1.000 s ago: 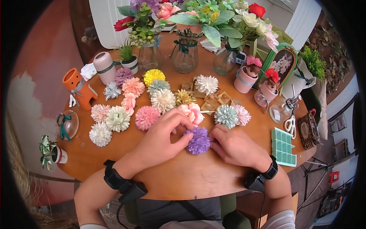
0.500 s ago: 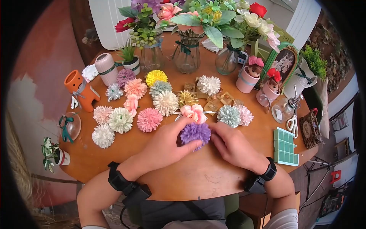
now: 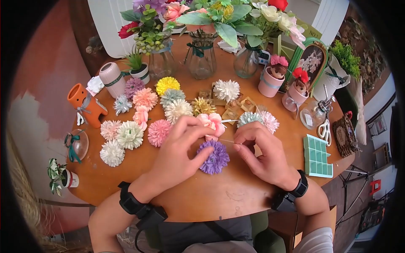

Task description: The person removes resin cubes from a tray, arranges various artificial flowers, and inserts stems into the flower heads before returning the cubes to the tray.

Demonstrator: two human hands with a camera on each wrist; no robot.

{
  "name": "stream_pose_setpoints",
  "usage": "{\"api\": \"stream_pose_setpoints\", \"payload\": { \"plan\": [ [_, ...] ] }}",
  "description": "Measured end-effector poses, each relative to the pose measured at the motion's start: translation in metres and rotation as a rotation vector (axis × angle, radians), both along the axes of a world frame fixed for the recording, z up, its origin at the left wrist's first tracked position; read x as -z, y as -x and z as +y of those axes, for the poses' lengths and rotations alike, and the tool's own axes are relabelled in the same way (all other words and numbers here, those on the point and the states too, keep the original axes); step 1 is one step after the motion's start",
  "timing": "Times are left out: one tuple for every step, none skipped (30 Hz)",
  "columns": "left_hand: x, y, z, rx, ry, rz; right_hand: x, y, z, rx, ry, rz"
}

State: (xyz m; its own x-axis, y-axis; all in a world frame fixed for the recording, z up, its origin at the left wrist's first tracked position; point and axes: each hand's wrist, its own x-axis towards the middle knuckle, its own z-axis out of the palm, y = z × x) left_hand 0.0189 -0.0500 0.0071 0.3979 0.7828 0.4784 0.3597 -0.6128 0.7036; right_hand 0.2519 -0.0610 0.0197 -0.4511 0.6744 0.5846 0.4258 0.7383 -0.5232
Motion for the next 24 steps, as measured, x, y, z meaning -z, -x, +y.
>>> {"api": "stream_pose_setpoints", "payload": {
  "plan": [
    [-0.002,0.001,0.002,-0.039,-0.105,-0.023,-0.003,0.002,-0.001,0.002,0.005,0.023],
    [-0.003,0.005,0.004,-0.021,-0.171,-0.008,-0.005,0.003,-0.002,0.005,0.007,0.047],
    [-0.006,0.008,0.004,-0.018,-0.167,-0.007,-0.002,0.002,-0.002,0.007,0.01,0.047],
    [-0.011,0.01,0.004,0.034,-0.212,0.043,0.003,0.001,-0.002,0.02,0.006,0.126],
    [-0.013,0.011,0.004,0.085,-0.257,0.092,0.006,0.0,-0.003,0.032,-0.001,0.204],
    [-0.012,0.01,0.004,0.137,-0.261,0.069,0.008,0.0,-0.005,0.034,0.003,0.204],
    [-0.009,0.007,0.005,0.137,-0.255,0.068,0.009,0.001,-0.007,0.045,-0.01,0.286],
    [-0.005,0.004,0.005,0.187,-0.254,0.08,0.009,0.001,-0.009,0.055,-0.025,0.367],
    [-0.002,0.002,0.005,0.236,-0.252,0.092,0.009,0.001,-0.01,0.054,-0.02,0.366],
    [0.001,0.001,0.004,0.21,-0.195,0.114,0.009,0.0,-0.011,-0.015,-0.031,0.349],
    [0.003,0.001,0.005,0.21,-0.184,0.11,0.009,0.0,-0.014,-0.081,-0.038,0.332],
    [0.005,0.002,0.008,0.214,-0.154,0.111,0.007,0.0,-0.016,-0.078,-0.026,0.328],
    [0.008,0.003,0.009,0.221,-0.123,0.11,0.002,0.002,-0.019,-0.114,-0.04,0.261],
    [0.01,0.002,0.009,0.214,-0.053,0.087,-0.003,0.002,-0.018,-0.146,-0.065,0.185],
    [0.012,0.0,0.011,0.231,-0.05,0.071,-0.005,0.0,-0.016,-0.172,-0.086,0.107],
    [0.014,0.0,0.008,0.236,0.035,0.047,0.002,0.001,-0.014,-0.159,-0.033,0.16],
    [0.012,-0.001,0.009,0.23,0.098,0.03,0.004,0.003,-0.008,-0.152,-0.032,0.156],
    [0.011,-0.004,0.009,0.217,0.066,0.024,0.008,0.006,-0.005,-0.131,-0.095,0.206],
    [0.013,-0.005,0.008,0.221,0.081,0.021,0.011,0.007,-0.006,-0.114,-0.158,0.257],
    [0.014,-0.005,0.01,0.213,0.095,0.021,0.014,0.008,-0.005,-0.093,-0.15,0.26],
    [0.016,-0.005,0.008,0.209,0.12,0.022,0.014,0.006,-0.009,-0.091,-0.138,0.264],
    [0.014,-0.004,0.008,0.214,0.155,0.023,0.01,0.002,-0.008,-0.1,-0.093,0.178],
    [0.014,-0.004,0.007,0.206,0.145,0.028,0.006,0.0,-0.007,-0.11,-0.054,0.095],
    [0.015,-0.005,0.008,0.217,0.143,0.029,0.004,0.0,-0.005,-0.117,-0.07,0.099]
  ]
}}
